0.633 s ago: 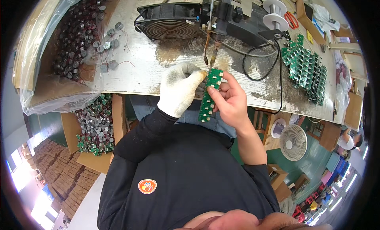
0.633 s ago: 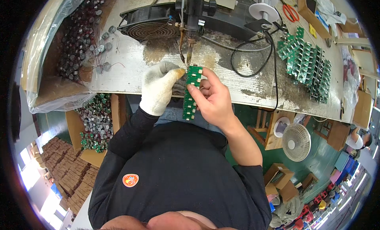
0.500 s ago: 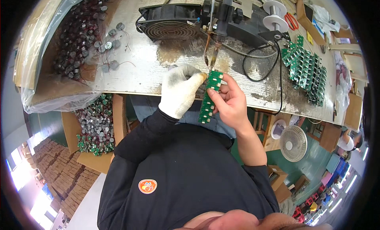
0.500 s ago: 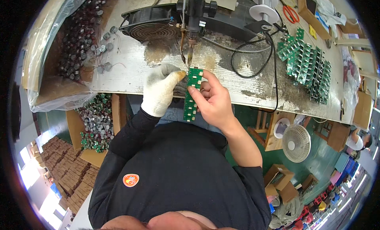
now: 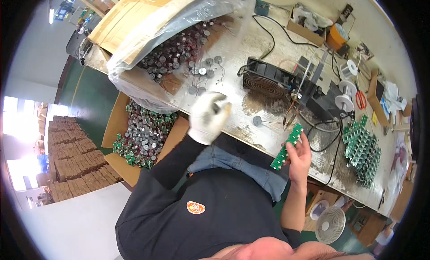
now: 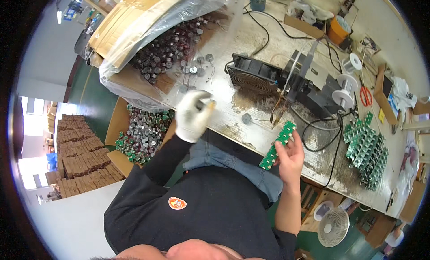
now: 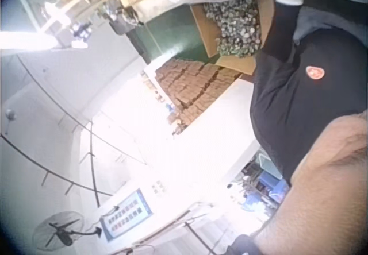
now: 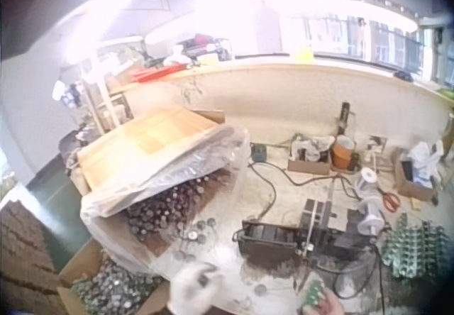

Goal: The person walks across the workshop to a workbench, picks up circuit boards and wired components, and solders the components onto the circuit boards using a soldering iron.

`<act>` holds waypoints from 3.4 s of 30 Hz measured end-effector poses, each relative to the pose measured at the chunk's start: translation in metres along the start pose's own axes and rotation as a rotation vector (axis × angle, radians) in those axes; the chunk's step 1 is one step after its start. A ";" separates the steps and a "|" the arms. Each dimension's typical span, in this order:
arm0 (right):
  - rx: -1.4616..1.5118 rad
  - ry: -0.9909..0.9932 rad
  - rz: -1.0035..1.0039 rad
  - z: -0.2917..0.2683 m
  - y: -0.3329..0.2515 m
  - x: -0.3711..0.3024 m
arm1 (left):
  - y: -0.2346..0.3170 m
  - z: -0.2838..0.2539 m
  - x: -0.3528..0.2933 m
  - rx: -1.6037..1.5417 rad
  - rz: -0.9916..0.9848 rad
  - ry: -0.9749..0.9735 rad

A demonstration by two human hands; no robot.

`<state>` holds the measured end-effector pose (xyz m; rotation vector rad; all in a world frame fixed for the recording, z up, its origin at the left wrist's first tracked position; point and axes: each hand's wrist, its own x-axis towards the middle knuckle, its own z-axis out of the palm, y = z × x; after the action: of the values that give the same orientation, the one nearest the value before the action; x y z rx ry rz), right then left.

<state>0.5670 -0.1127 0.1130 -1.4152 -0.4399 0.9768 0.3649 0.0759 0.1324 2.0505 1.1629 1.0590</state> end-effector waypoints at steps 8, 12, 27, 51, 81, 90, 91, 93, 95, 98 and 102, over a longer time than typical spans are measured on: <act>-0.037 -0.065 -0.057 0.003 0.008 0.006 | -0.022 -0.053 0.101 0.623 0.335 -0.273; -0.025 -0.036 -0.089 0.007 0.009 0.005 | -0.032 -0.032 0.143 0.654 0.067 -0.568; 0.017 -0.064 -0.017 0.002 0.000 0.004 | -0.003 -0.041 0.052 -0.825 -0.361 -0.238; 0.046 -0.149 -0.052 0.005 0.008 -0.006 | 0.034 0.036 -0.024 -0.836 -0.648 -0.590; 0.067 -0.135 -0.105 0.020 0.008 -0.006 | 0.050 0.069 -0.020 -0.730 -0.635 -0.724; 0.078 -0.130 -0.111 0.022 0.004 -0.001 | 0.053 0.068 -0.015 -0.834 -0.777 -0.723; 0.085 -0.130 -0.123 0.023 0.004 -0.001 | 0.054 0.068 -0.015 -0.852 -0.800 -0.710; 0.083 -0.130 -0.133 0.023 0.003 -0.002 | 0.056 0.067 -0.015 -0.873 -0.794 -0.700; 0.080 -0.129 -0.142 0.024 0.002 -0.002 | 0.056 0.067 -0.016 -0.896 -0.790 -0.692; 0.067 -0.127 -0.120 0.023 0.002 -0.002 | 0.052 0.071 -0.019 -0.885 -0.755 -0.680; 0.066 -0.130 -0.107 0.021 0.008 -0.003 | 0.044 0.074 -0.023 -0.805 -0.701 -0.694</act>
<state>0.5468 -0.1031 0.1092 -1.2605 -0.5690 0.9906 0.4397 0.0284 0.1176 1.0732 0.7794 0.3073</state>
